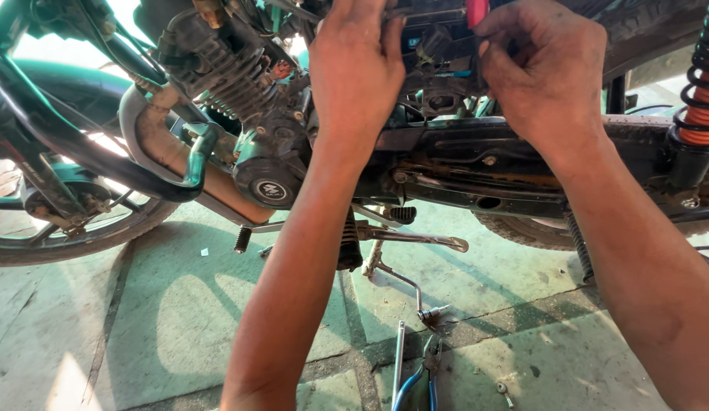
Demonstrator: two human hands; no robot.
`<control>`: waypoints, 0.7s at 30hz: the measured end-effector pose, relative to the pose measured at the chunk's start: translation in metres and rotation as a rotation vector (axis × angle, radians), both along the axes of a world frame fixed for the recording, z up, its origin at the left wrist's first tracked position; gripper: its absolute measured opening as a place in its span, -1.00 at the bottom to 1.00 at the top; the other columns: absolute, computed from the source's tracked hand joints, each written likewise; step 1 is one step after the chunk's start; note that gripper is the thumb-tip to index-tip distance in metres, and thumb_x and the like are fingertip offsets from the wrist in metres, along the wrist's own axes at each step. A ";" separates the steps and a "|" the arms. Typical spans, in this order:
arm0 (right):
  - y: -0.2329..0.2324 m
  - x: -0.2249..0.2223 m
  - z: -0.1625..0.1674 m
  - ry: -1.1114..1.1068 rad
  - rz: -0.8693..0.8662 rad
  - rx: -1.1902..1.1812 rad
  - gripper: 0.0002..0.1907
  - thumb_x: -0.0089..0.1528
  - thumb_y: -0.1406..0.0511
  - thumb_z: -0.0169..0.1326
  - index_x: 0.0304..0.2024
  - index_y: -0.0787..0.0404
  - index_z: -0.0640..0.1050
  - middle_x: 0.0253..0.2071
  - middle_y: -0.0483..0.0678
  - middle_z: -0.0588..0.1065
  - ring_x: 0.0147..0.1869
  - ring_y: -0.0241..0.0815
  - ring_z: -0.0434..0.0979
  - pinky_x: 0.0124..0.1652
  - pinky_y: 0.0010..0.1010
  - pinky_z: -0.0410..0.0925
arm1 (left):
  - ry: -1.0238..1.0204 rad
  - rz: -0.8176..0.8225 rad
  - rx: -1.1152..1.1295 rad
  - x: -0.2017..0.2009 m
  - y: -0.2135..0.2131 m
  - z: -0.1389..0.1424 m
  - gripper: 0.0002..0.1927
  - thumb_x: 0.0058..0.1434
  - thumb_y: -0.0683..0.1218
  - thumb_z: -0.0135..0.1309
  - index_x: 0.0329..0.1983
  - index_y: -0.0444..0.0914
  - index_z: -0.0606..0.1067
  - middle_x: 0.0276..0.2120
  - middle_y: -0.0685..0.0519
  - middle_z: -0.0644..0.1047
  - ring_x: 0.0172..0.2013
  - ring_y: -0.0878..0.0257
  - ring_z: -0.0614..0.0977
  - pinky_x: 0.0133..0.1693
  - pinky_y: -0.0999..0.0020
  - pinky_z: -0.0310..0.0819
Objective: The person is repairing a motorcycle engine. They use pliers to adjust components near the engine and handle various wires and parts within the exposed frame.
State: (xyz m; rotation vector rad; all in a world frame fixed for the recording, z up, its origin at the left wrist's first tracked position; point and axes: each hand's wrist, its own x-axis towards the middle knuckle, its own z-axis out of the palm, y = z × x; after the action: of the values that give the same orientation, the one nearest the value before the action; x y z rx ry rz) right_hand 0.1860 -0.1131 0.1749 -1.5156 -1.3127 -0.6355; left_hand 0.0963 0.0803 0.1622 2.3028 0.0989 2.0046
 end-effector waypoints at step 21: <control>0.006 -0.004 -0.119 -0.439 -0.445 -1.082 -0.55 0.31 0.08 0.00 0.24 -0.08 0.53 -0.09 -0.07 0.50 -0.52 -0.18 0.56 -0.68 -0.34 0.45 | 0.154 0.012 -0.120 -0.005 0.022 -0.003 -0.76 0.18 0.07 0.27 -0.34 -0.20 0.65 -0.61 0.00 0.59 -0.53 0.03 0.64 -0.43 0.07 0.48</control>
State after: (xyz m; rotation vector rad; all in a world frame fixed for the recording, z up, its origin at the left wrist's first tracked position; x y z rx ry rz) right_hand 0.1821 -0.1071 0.0556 -2.7088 -1.8025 -0.5643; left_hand 0.0913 0.1020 0.1592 2.3810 0.2376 1.7717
